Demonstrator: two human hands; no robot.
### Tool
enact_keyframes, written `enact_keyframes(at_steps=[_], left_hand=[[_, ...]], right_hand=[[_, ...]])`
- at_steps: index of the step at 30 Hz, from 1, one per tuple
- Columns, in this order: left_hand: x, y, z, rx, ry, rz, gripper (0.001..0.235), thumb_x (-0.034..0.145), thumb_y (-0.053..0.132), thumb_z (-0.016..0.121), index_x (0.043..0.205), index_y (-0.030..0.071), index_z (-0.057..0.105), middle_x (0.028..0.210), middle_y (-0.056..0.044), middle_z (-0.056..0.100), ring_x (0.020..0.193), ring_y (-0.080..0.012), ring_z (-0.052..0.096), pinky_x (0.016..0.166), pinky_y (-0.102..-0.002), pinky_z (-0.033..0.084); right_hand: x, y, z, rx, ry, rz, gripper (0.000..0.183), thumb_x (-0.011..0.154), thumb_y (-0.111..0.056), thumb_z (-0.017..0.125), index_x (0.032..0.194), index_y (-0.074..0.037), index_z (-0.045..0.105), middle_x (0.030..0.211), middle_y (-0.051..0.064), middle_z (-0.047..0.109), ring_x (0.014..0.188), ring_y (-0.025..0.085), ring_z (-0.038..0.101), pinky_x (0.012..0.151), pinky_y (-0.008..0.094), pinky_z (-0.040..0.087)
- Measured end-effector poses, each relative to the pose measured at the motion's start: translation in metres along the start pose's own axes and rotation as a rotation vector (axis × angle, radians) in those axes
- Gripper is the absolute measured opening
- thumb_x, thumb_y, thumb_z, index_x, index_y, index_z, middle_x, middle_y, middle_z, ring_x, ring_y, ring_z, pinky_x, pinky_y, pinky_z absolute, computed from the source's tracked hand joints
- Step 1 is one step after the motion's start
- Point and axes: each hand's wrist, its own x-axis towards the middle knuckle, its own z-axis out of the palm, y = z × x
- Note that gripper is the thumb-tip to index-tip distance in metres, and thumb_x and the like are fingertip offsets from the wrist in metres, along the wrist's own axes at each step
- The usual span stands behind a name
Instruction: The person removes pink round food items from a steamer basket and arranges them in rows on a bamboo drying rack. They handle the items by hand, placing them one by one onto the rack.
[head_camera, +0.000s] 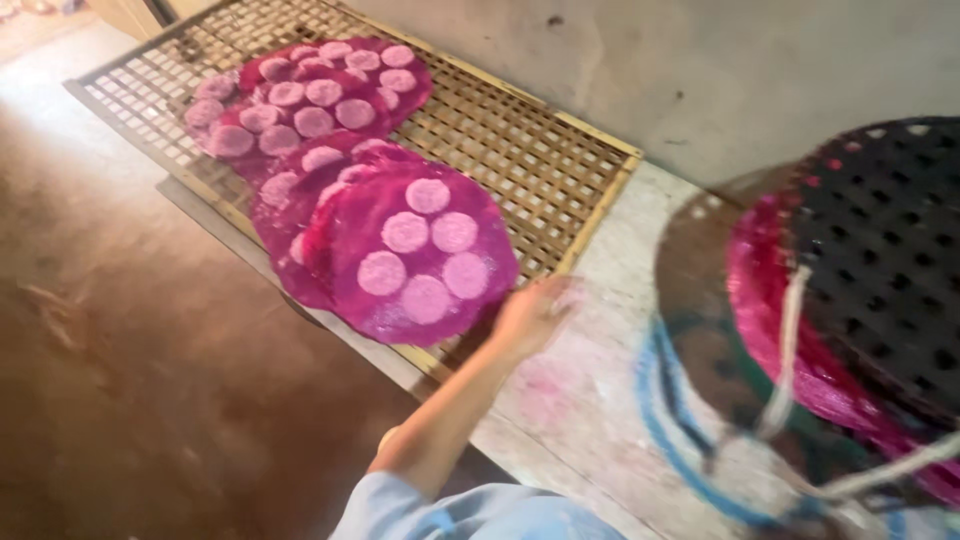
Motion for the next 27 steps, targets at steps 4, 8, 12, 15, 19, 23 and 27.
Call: enact_keyframes(at_steps=[4,8,12,15,19,23,27], left_hand=[[-0.033,-0.1,-0.174,0.086,0.426,-0.157,0.042,0.089,0.015,0.07,0.13,0.007,0.064,0.127,-0.015,0.066,0.113,-0.028,0.067,0.095,-0.038,0.055],[-0.031,-0.189,-0.294,0.428,0.497,-0.188,0.06,0.088,0.029,0.076,0.137,0.001,0.055,0.139,-0.021,0.058,0.126,-0.0405,0.053,0.105,-0.048,0.044],[-0.026,-0.252,-0.328,0.438,0.262,-0.364,0.062,0.092,0.034,0.072,0.143,0.005,0.051,0.137,-0.021,0.058,0.126,-0.0409,0.052,0.105,-0.051,0.043],[-0.006,-0.268,-0.336,0.315,0.248,-0.357,0.06,0.091,0.034,0.071,0.142,0.008,0.053,0.126,-0.021,0.065,0.116,-0.0386,0.062,0.099,-0.049,0.049],[0.022,-0.279,-0.329,0.197,0.361,-0.184,0.066,0.085,0.036,0.08,0.135,0.003,0.053,0.108,-0.024,0.07,0.098,-0.0413,0.069,0.083,-0.048,0.055],[0.04,-0.291,-0.331,0.187,0.276,-0.331,0.048,0.08,0.033,0.082,0.112,0.003,0.064,0.09,-0.02,0.072,0.081,-0.0394,0.069,0.073,-0.048,0.054],[0.05,-0.299,-0.359,0.189,0.268,-0.379,0.034,0.085,0.035,0.079,0.093,0.003,0.071,0.082,-0.018,0.072,0.075,-0.0352,0.069,0.071,-0.046,0.053]], right_hand=[[-0.13,-0.077,0.104,0.141,-0.362,-0.084,0.02,0.102,-0.013,0.06,0.116,0.0,0.065,0.115,0.008,0.063,0.096,0.015,0.059,0.083,0.027,0.049],[-0.194,-0.168,0.243,0.393,-0.735,0.101,0.019,0.098,-0.013,0.063,0.113,-0.003,0.068,0.111,0.003,0.063,0.095,0.011,0.059,0.079,0.025,0.049],[-0.223,-0.214,0.348,0.259,-0.801,-0.017,0.019,0.097,-0.014,0.066,0.114,-0.007,0.071,0.103,0.005,0.064,0.09,0.015,0.061,0.074,0.027,0.049],[-0.235,-0.201,0.405,0.11,-0.674,-0.151,0.026,0.092,-0.016,0.07,0.116,-0.007,0.07,0.108,0.011,0.063,0.097,0.024,0.063,0.078,0.032,0.053],[-0.232,-0.131,0.432,-0.238,-0.537,-0.257,0.04,0.09,-0.022,0.077,0.125,-0.006,0.067,0.116,0.017,0.066,0.114,0.039,0.06,0.1,0.048,0.048],[-0.24,-0.07,0.428,-0.331,-0.559,-0.148,0.049,0.086,-0.026,0.078,0.129,-0.004,0.065,0.124,0.028,0.06,0.116,0.046,0.055,0.098,0.052,0.045],[-0.239,-0.061,0.445,-0.267,-0.614,-0.173,0.047,0.09,-0.029,0.077,0.13,-0.007,0.066,0.121,0.027,0.066,0.115,0.045,0.059,0.1,0.052,0.047]])
